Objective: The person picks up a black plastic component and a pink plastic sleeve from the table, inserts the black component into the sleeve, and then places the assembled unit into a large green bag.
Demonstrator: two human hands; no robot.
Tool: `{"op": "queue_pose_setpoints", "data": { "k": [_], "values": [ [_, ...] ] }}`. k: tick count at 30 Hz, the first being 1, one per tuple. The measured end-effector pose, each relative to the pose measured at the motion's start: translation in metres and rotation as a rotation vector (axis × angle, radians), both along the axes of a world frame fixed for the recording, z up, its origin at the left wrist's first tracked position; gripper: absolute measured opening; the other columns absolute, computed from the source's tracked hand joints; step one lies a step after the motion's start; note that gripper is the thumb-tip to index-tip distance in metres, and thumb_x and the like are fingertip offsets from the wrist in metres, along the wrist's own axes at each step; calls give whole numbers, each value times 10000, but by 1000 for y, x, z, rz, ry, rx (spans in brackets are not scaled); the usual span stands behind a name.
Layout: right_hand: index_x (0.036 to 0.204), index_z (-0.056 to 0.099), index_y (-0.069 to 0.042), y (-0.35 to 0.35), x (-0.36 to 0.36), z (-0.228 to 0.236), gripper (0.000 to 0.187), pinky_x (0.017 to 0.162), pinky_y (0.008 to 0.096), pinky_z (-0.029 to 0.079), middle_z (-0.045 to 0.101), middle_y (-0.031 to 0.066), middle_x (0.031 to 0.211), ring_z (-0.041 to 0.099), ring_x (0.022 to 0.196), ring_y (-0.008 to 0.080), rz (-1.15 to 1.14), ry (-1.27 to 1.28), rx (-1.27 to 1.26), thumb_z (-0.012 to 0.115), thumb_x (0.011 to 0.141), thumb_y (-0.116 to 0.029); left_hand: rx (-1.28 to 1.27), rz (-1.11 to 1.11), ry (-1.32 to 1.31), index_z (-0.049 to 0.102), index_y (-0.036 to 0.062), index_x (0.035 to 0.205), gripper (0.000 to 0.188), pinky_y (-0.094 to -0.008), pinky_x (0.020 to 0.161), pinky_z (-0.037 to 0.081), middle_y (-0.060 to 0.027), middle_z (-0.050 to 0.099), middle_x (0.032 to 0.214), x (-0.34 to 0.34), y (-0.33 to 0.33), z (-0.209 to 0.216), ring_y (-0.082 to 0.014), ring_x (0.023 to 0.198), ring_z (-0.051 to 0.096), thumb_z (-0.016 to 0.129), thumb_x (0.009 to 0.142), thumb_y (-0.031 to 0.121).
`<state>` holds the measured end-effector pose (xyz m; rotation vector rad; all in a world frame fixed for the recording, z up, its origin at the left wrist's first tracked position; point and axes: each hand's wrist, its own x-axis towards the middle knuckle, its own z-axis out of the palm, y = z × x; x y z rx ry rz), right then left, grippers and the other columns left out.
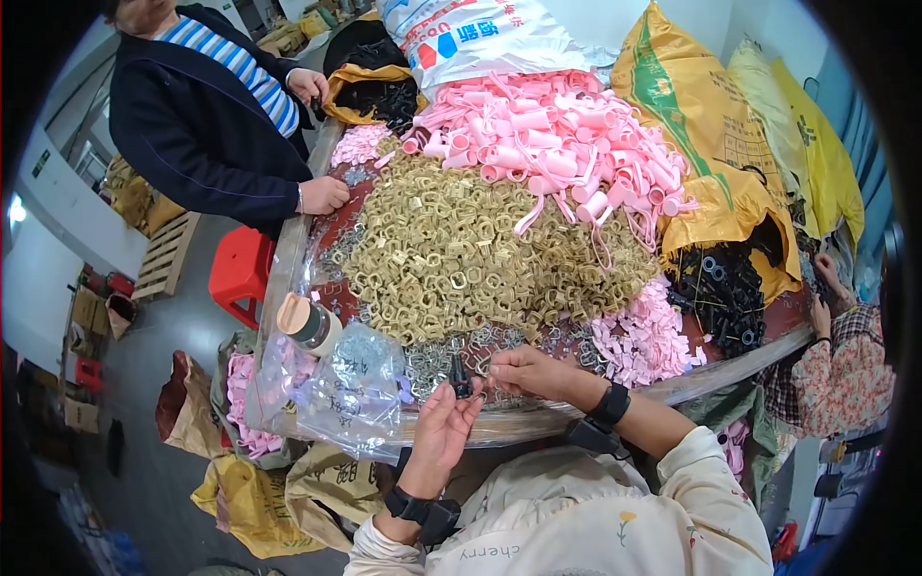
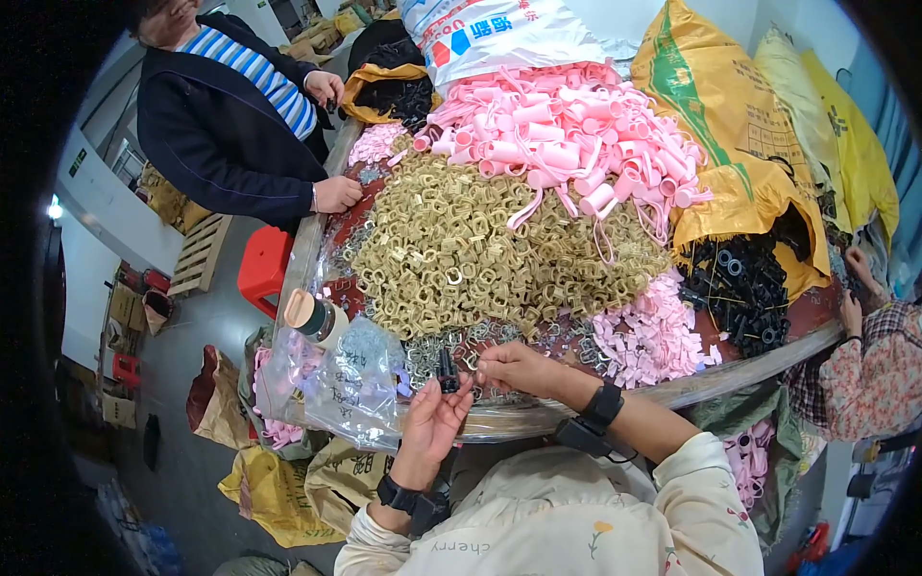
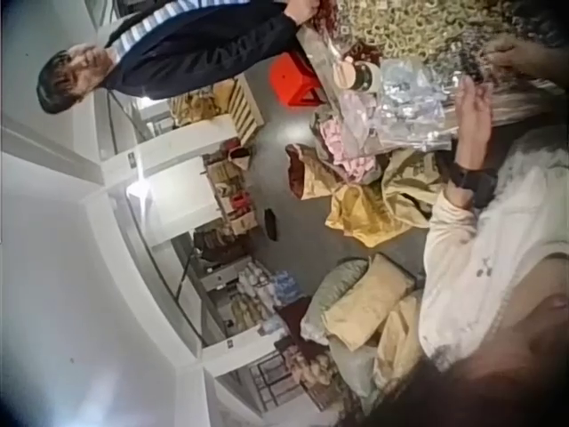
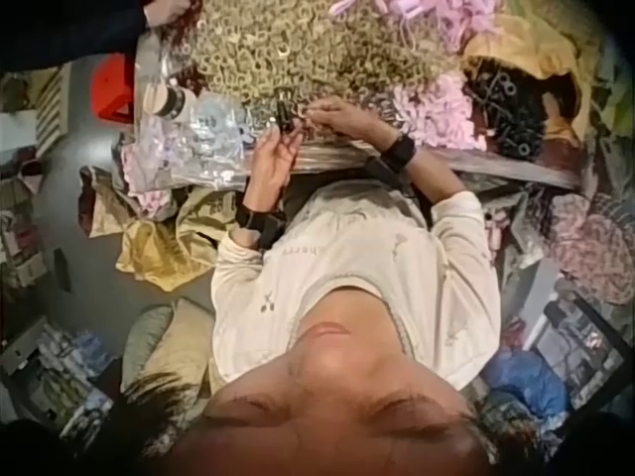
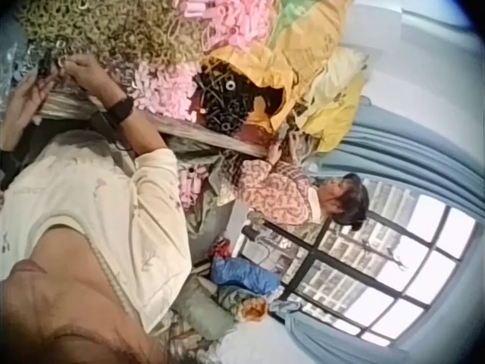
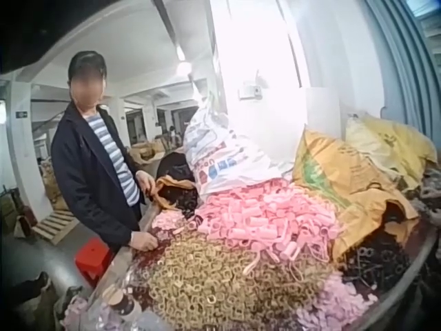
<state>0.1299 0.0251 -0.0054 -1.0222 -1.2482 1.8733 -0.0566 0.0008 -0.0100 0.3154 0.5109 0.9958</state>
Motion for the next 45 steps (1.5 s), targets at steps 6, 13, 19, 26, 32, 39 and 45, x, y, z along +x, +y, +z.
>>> {"op": "queue_pose_setpoints", "data": {
  "k": [6,13,19,26,32,39,45],
  "values": [
    [727,555,-44,0,0,7,237,451,178,293,436,-48,562,368,501,26,91,-64,53,455,861,-213,17,31,-3,479,5,1022,218,-324,843,442,-130,547,1019,1,2,-3,-196,949,541,475,845,132],
    [732,542,-16,4,-5,5,238,487,205,353,488,-21,596,437,539,63,147,-330,324,460,850,-206,101,22,-14,463,-33,1051,251,-314,855,433,-149,543,1016,-1,4,-3,-205,955,536,469,845,110],
    [757,530,-14,0,-13,13,163,521,217,376,510,-8,622,453,580,65,29,-395,373,492,831,-153,94,77,43,499,-22,992,213,-341,851,444,-143,568,961,-1,4,-4,-215,911,556,495,831,117],
    [792,506,-21,-7,-10,8,69,532,222,373,507,0,646,447,601,58,-99,-324,392,530,801,-85,100,78,50,479,-35,1012,233,-340,844,451,-149,562,968,3,1,0,-221,901,562,489,833,113],
    [783,467,-25,-12,2,30,72,534,265,381,466,66,675,478,605,151,-147,-404,606,520,786,-73,67,-24,49,451,-38,1057,267,-303,783,487,-147,557,979,5,0,1,-214,869,576,484,835,106],
    [745,472,-53,-24,3,49,86,654,300,357,437,80,851,439,761,226,-182,-505,916,557,731,-42,3,-136,21,454,-23,1085,272,-261,751,490,-124,559,991,15,-3,5,-210,878,576,471,840,94],
    [708,469,-70,-30,-1,52,137,711,367,315,439,72,922,434,872,257,-214,-802,1159,588,642,-68,-7,-201,49,458,-28,1087,278,-258,740,493,-103,564,976,16,-4,11,-201,860,581,478,836,89]
  ]
}}
